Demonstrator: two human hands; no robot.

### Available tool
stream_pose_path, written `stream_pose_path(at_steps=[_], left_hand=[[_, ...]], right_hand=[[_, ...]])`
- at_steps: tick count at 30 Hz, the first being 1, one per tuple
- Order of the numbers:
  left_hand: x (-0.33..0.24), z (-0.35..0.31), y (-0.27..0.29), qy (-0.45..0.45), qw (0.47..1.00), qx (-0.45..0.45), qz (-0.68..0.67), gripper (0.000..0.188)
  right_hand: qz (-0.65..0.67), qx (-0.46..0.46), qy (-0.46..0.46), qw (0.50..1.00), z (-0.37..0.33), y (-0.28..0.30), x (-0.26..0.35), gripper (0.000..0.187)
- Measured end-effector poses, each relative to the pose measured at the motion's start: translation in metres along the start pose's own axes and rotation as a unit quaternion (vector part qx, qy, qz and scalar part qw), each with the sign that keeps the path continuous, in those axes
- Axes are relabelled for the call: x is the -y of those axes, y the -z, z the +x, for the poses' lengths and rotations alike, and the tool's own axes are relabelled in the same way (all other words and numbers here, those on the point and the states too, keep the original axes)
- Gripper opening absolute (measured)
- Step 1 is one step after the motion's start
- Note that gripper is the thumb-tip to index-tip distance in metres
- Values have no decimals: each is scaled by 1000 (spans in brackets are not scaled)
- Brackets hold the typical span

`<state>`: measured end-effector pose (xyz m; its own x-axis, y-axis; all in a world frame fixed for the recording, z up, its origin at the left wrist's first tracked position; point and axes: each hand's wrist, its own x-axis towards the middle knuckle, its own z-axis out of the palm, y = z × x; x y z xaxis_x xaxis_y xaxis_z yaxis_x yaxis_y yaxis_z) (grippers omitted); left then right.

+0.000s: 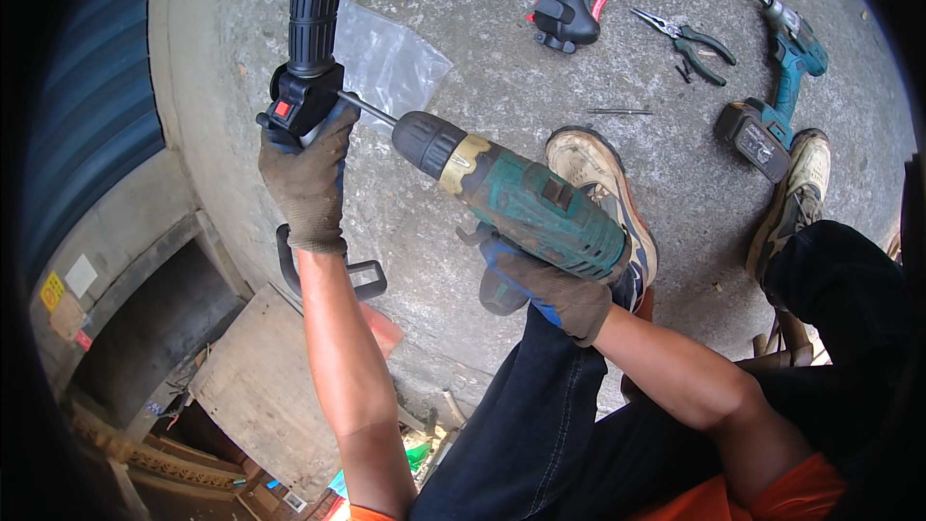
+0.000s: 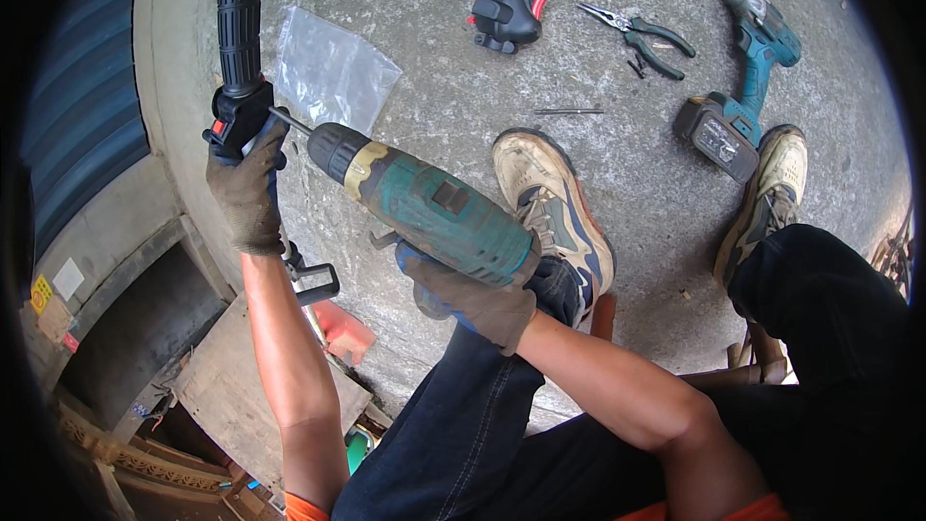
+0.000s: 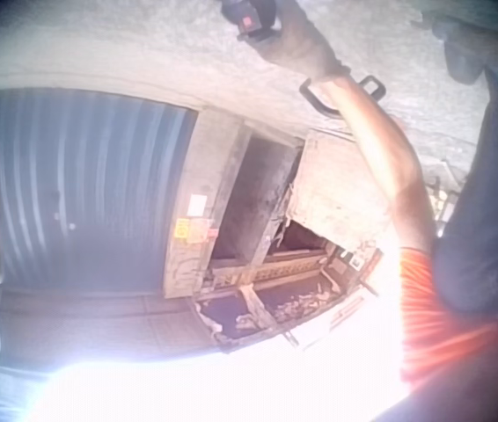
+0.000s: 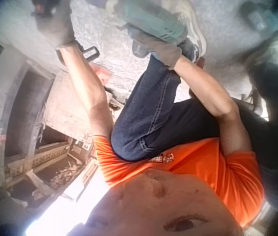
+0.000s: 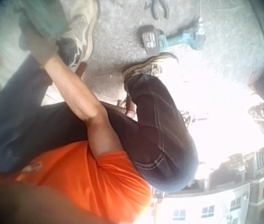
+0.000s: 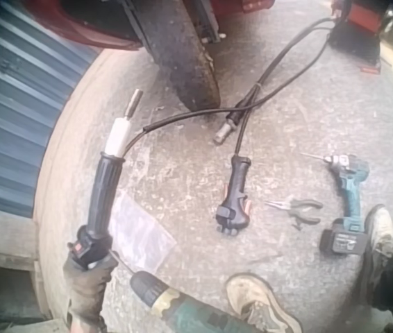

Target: The person assembles a long-handled tool by attaching a metal shaft to a black handle using a cordless drill. They then connect a flexible hose to the handle and adjust a red backpack-mounted engine unit.

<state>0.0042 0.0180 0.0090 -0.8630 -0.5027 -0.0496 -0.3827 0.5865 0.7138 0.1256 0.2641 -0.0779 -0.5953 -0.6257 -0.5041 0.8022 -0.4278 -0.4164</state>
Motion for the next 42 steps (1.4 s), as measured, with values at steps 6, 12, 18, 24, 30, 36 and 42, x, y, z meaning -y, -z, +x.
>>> stream_pose_path(at_steps=[6, 12, 18, 24, 30, 36, 42], left_hand=[[2, 0, -1, -5, 1000, -9, -5, 36], [2, 0, -1, -5, 1000, 0, -9, 36], [2, -1, 0, -4, 1000, 13, -12, 34], [4, 11, 18, 15, 1000, 22, -6, 34], [-3, 4, 42, 16, 1000, 7, 0, 37], [-13, -34, 6, 54, 998, 34, 7, 42], [-6, -56, -42, 121, 990, 60, 31, 46]], right_hand=[[-16, 6, 13, 1000, 3, 3, -3, 47], [-17, 13, 15, 1000, 4, 4, -3, 46], [-14, 22, 30, 999, 6, 5, 2, 46], [38, -25, 58, 997, -3, 22, 25, 46], [77, -121, 273, 951, 19, 127, 103, 41], [55, -289, 238, 926, 29, 265, 183, 31], [66, -341, 218, 912, 24, 294, 195, 37]])
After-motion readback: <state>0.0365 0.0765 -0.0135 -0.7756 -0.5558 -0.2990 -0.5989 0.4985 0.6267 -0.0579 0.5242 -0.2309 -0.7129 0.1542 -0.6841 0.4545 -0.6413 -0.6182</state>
